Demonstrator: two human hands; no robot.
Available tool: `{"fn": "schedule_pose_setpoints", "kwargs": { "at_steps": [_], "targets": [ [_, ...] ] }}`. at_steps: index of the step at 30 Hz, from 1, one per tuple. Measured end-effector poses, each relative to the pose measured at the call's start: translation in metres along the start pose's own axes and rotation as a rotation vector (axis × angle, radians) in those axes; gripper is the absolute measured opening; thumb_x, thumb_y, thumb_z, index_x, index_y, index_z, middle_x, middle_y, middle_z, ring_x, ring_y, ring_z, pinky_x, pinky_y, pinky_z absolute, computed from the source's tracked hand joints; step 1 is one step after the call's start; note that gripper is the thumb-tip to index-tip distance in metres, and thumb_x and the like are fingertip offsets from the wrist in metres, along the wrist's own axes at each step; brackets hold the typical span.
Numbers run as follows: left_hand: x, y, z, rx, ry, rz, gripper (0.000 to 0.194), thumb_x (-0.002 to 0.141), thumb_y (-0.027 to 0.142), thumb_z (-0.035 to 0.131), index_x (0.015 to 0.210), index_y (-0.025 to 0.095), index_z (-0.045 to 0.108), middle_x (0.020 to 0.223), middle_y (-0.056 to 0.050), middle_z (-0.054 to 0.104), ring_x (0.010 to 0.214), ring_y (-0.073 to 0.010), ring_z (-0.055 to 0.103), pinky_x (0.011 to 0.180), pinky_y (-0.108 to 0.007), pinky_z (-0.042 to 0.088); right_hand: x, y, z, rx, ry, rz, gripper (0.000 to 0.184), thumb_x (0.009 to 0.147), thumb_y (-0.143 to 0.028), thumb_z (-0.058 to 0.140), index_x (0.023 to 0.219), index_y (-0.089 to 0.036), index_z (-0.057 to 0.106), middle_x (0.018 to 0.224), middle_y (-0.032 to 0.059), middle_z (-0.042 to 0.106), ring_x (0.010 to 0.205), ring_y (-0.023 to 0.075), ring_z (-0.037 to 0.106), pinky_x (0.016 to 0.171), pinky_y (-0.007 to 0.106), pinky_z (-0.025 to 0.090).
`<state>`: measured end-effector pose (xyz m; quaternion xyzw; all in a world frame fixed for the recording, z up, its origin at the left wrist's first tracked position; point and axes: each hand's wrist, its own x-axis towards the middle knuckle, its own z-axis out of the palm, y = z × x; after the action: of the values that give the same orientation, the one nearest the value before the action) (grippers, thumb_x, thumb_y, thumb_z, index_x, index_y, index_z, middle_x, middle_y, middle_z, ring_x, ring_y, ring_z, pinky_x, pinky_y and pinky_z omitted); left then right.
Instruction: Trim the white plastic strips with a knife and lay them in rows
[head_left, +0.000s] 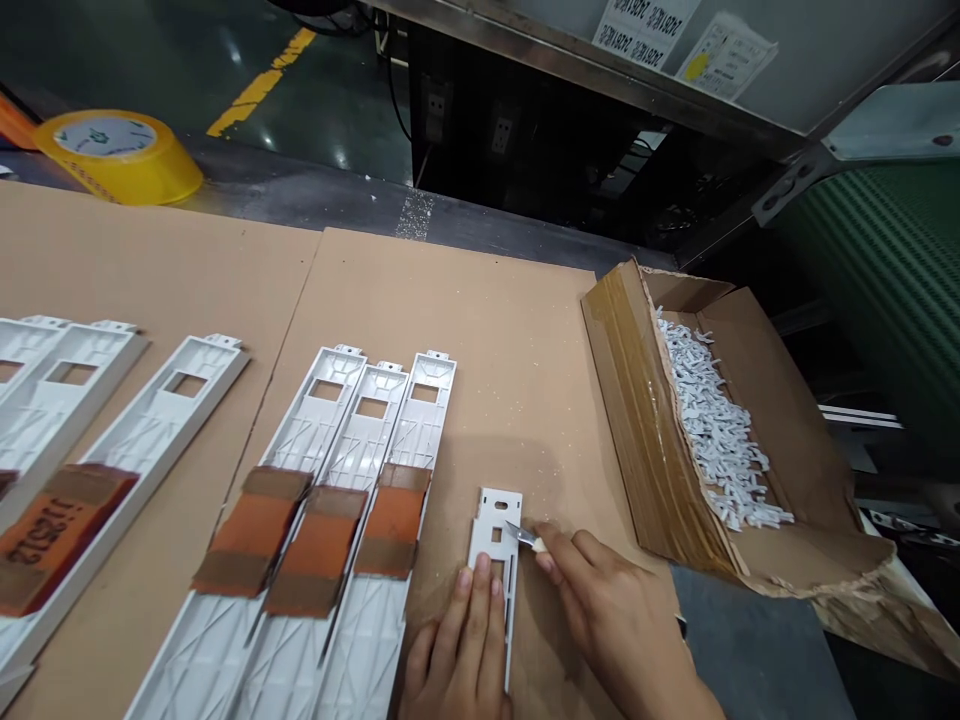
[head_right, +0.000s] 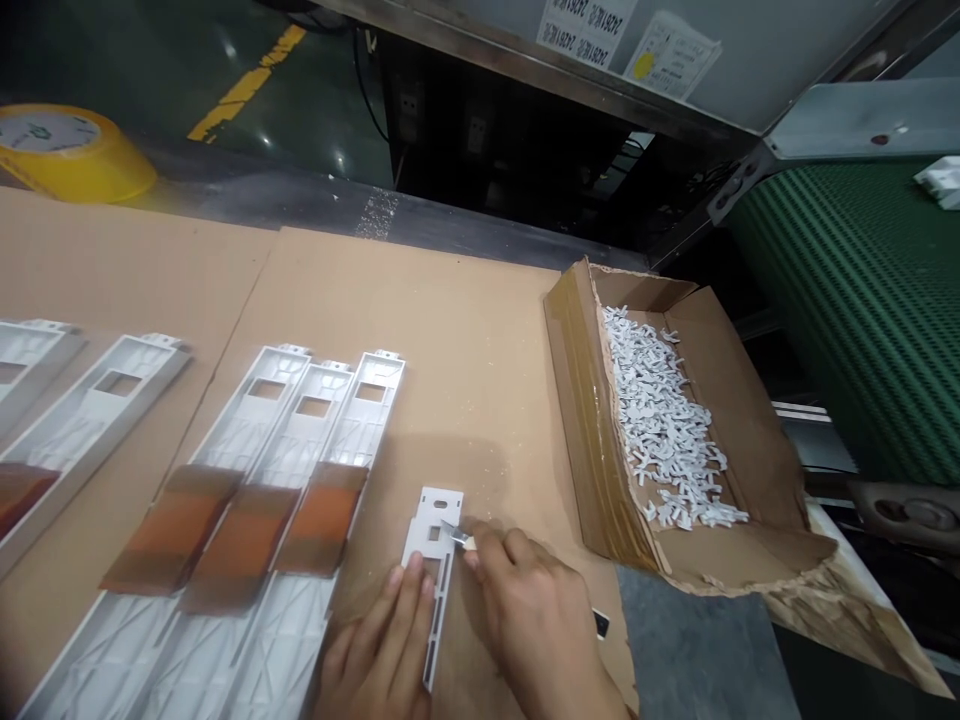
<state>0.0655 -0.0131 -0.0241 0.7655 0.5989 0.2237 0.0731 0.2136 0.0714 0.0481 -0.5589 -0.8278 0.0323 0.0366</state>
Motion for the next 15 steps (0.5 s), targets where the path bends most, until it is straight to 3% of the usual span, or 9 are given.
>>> {"fn": "schedule_pose_setpoints", "kwargs": {
  "at_steps": [5, 10, 12, 15],
  "targets": [
    [0.001, -0.004, -0.007, -0.016, -0.071, 0.043, 0.059, 0.086, 0.028, 0.04, 0.141, 0.019, 0.021, 0.133, -0.007, 0.049, 0.127, -0.0185, 0.033, 0.084, -0.032, 0.032, -0.008, -0.001, 0.004, 0.175, -0.109, 0.128, 0.035, 0.096, -0.029, 0.027, 0.107, -0.024, 0.06, 0.085, 0.0029, 0.069, 0.069, 0.0158, 0.067, 0.055, 0.023, 0.048],
    [0.012, -0.023, -0.021, 0.018, -0.158, 0.318, 0.057, 0.079, 0.036, 0.054, 0.133, 0.036, 0.036, 0.143, -0.006, 0.036, 0.126, -0.034, 0.033, 0.088, -0.04, 0.033, -0.016, 0.005, 0.0, 0.419, -0.082, 0.266, 0.032, 0.095, -0.031, 0.033, 0.11, -0.024, 0.06, 0.101, 0.0043, 0.068, 0.088, 0.0168, 0.066, 0.075, 0.026, 0.052],
    [0.024, -0.031, -0.031, 0.052, -0.202, 0.468, 0.042, 0.081, 0.039, 0.053, 0.123, 0.039, 0.047, 0.143, -0.005, 0.035, 0.122, -0.0329, 0.038, 0.088, -0.042, 0.034, -0.021, 0.011, -0.005, 0.487, -0.017, 0.313, 0.032, 0.093, -0.033, 0.036, 0.109, -0.022, 0.061, 0.104, 0.0048, 0.068, 0.093, 0.017, 0.064, 0.079, 0.027, 0.051],
    [0.053, -0.032, -0.053, 0.104, -0.232, 0.688, 0.021, 0.087, 0.037, 0.045, 0.102, 0.031, 0.058, 0.14, -0.004, 0.039, 0.123, -0.0254, 0.039, 0.092, -0.041, 0.033, -0.035, 0.027, -0.015, 0.542, 0.123, 0.412, 0.033, 0.09, -0.039, 0.041, 0.105, -0.021, 0.065, 0.104, 0.0062, 0.068, 0.094, 0.0188, 0.064, 0.081, 0.028, 0.051]
  ]
}}
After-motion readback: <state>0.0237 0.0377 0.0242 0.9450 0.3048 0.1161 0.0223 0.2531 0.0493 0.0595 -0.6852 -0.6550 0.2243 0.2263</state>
